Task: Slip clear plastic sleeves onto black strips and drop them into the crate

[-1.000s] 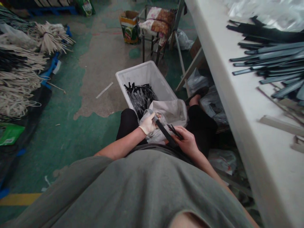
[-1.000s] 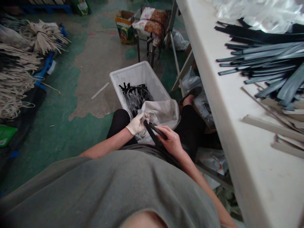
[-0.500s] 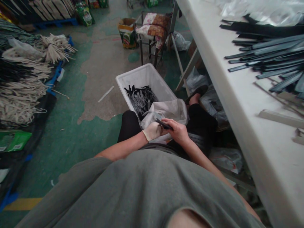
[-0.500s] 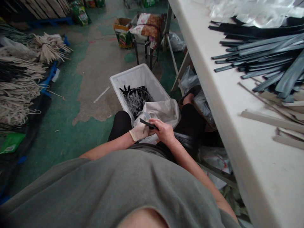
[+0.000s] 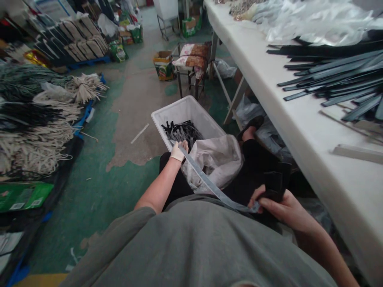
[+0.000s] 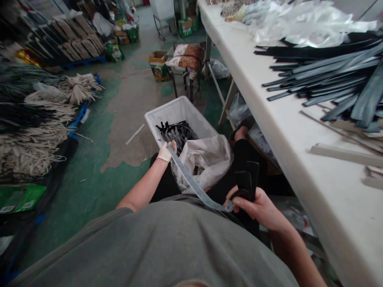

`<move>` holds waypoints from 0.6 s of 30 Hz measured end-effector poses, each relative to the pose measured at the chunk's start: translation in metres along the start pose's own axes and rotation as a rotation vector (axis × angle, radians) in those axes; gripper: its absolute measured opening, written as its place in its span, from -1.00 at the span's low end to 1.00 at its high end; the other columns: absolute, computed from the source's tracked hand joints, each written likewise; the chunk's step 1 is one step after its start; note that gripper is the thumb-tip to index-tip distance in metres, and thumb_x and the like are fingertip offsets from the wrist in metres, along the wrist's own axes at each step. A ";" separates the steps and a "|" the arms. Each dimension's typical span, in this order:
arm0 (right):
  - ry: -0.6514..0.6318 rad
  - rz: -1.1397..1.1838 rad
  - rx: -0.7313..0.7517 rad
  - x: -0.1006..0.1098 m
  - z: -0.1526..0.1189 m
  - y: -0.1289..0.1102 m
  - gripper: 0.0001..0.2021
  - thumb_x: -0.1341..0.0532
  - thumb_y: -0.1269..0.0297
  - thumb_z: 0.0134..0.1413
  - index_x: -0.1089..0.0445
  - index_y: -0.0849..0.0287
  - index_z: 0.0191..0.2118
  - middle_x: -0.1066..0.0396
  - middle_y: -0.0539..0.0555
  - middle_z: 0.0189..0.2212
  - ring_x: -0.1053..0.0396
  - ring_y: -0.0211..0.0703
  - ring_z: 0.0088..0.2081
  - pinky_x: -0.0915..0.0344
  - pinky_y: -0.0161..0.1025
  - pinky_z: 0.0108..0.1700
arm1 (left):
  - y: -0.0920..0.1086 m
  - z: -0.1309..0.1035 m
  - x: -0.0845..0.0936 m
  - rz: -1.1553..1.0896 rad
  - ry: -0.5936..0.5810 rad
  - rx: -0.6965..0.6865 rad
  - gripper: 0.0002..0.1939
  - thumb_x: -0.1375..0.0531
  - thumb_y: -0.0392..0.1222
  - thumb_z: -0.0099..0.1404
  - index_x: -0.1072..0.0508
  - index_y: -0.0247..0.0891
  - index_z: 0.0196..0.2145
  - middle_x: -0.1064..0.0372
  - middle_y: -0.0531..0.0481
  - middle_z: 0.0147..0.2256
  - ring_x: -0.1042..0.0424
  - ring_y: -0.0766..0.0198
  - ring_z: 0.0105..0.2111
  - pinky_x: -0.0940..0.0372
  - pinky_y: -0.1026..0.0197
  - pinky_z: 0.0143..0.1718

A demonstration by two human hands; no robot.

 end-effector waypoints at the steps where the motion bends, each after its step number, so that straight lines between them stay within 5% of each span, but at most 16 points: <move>1: -0.008 0.026 -0.011 0.000 0.001 0.005 -0.62 -0.29 -0.06 0.08 -0.54 0.21 -0.38 -0.51 0.14 -0.45 -0.35 -0.21 -0.52 -0.27 -0.30 -0.52 | 0.003 -0.003 -0.007 0.030 -0.043 -0.041 -0.65 0.08 -0.11 0.51 -0.39 -0.25 0.05 -0.49 0.00 -0.43 -0.47 0.35 -0.50 -0.32 0.35 -0.46; 6: 0.166 0.199 -0.007 -0.011 0.037 0.003 -0.52 -0.26 -0.11 0.10 -0.58 0.24 -0.12 -0.25 -0.03 -0.69 -0.18 -0.26 -0.63 -0.23 -0.28 -0.55 | -0.021 -0.047 -0.032 0.388 -0.322 -0.075 -0.74 -0.10 -0.05 0.43 -0.47 -0.20 -0.06 -0.50 0.01 -0.39 -0.43 0.42 -0.53 -0.19 0.42 -0.58; 8: 0.250 0.314 0.060 -0.013 0.060 -0.006 -0.46 -0.26 -0.09 0.11 -0.54 0.27 0.02 0.00 -0.15 -0.78 -0.12 -0.26 -0.65 -0.30 -0.25 -0.47 | -0.040 -0.066 -0.030 0.524 -0.462 -0.062 -0.73 -0.17 -0.03 0.38 -0.49 -0.23 -0.09 -0.51 -0.03 -0.37 -0.44 0.40 -0.50 -0.21 0.41 -0.55; 10: 0.313 0.404 0.111 -0.012 0.082 -0.013 -0.44 -0.29 -0.07 0.08 -0.52 0.29 0.05 0.05 -0.19 -0.78 -0.07 -0.29 -0.65 -0.31 -0.25 -0.45 | -0.056 -0.081 -0.024 0.647 -0.575 -0.036 -0.70 -0.22 -0.01 0.33 -0.50 -0.26 -0.10 -0.52 -0.07 -0.35 -0.45 0.36 -0.47 -0.22 0.38 -0.52; 14: 0.368 0.498 0.206 -0.005 0.115 -0.019 -0.50 -0.38 -0.06 -0.07 -0.57 0.24 -0.10 -0.27 -0.12 -0.66 0.09 -0.42 -0.67 -0.30 -0.30 -0.50 | -0.077 -0.093 -0.009 0.903 -0.673 0.071 -0.67 -0.28 0.00 0.27 -0.54 -0.31 -0.15 -0.51 -0.09 -0.39 -0.43 0.32 -0.50 -0.21 0.32 -0.50; 18: 0.381 0.473 0.263 -0.009 0.126 -0.026 -0.57 -0.38 -0.04 -0.10 -0.59 0.22 -0.21 -0.51 0.03 -0.41 -0.04 -0.45 -0.63 -0.30 -0.34 -0.53 | -0.082 -0.105 -0.011 0.997 -0.618 0.183 -0.81 -0.33 -0.12 0.21 -0.56 -0.30 -0.28 -0.52 -0.09 -0.38 -0.48 0.24 -0.40 -0.29 0.25 -0.35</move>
Point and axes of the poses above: each hand's wrist, its own z-axis towards the middle knuckle, its own x-axis out of the back of the hand, y = z × x, the point moved 1 cm from there along z, towards the middle knuckle
